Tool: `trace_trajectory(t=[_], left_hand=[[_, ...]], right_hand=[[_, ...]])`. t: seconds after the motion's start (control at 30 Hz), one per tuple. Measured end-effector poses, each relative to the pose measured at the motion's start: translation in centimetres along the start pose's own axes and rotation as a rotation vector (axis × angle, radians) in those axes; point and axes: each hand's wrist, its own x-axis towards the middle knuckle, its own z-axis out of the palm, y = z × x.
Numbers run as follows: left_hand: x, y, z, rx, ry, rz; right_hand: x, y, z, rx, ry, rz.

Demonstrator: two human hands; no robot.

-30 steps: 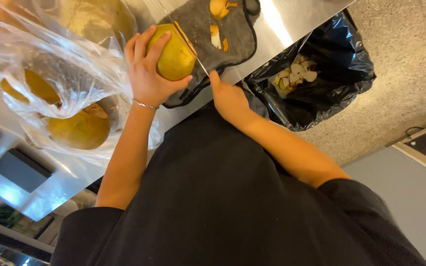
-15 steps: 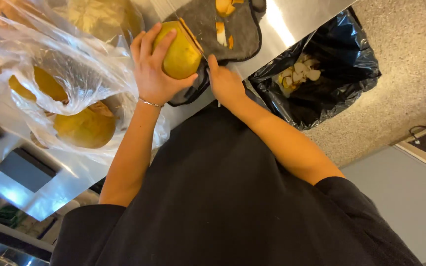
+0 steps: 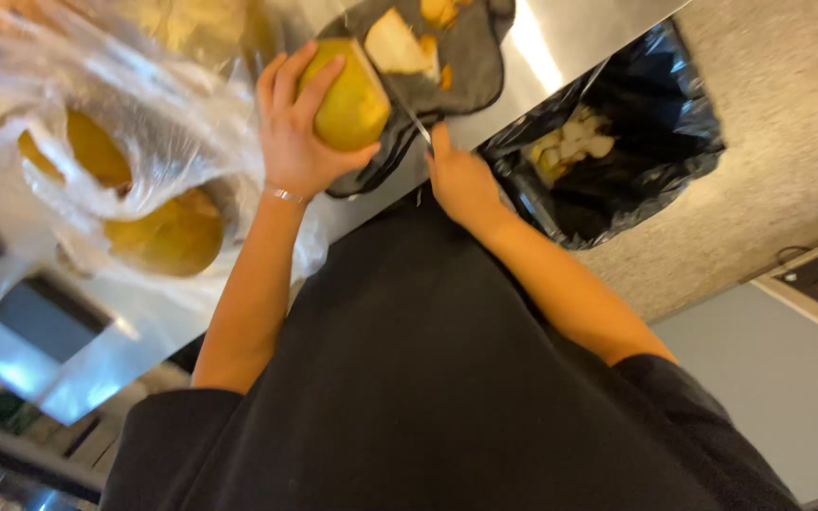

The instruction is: The recorder is preparing coconuts by chopping off the top husk with a knife.

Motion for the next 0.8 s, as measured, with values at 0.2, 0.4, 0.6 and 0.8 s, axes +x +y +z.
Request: trace_trajectory(t=[0.2,0.4,0.6,0.8], left_hand=[[-1.3,-0.6,0.1,-0.025,0.004,0.002],[-1.4,-0.3,0.0,-0.048,0.038,0.005],[-2.5,-1.6,-1.3,-0.054,0.008,0.018],[-0.1,3.8,-0.2,0.236,-0.014,-0.175]], right_hand=[[-2.0,2.7,2.2,-0.002,-0.055,-0.067],[-1.5,2.8,0.7,-0.065,-0.054,-0.099],[-0.8,4.2,-2.6,0.050,-0.108,-0.136],[0.9,2.8,-6.2,0.064,-0.299,-0.038]])
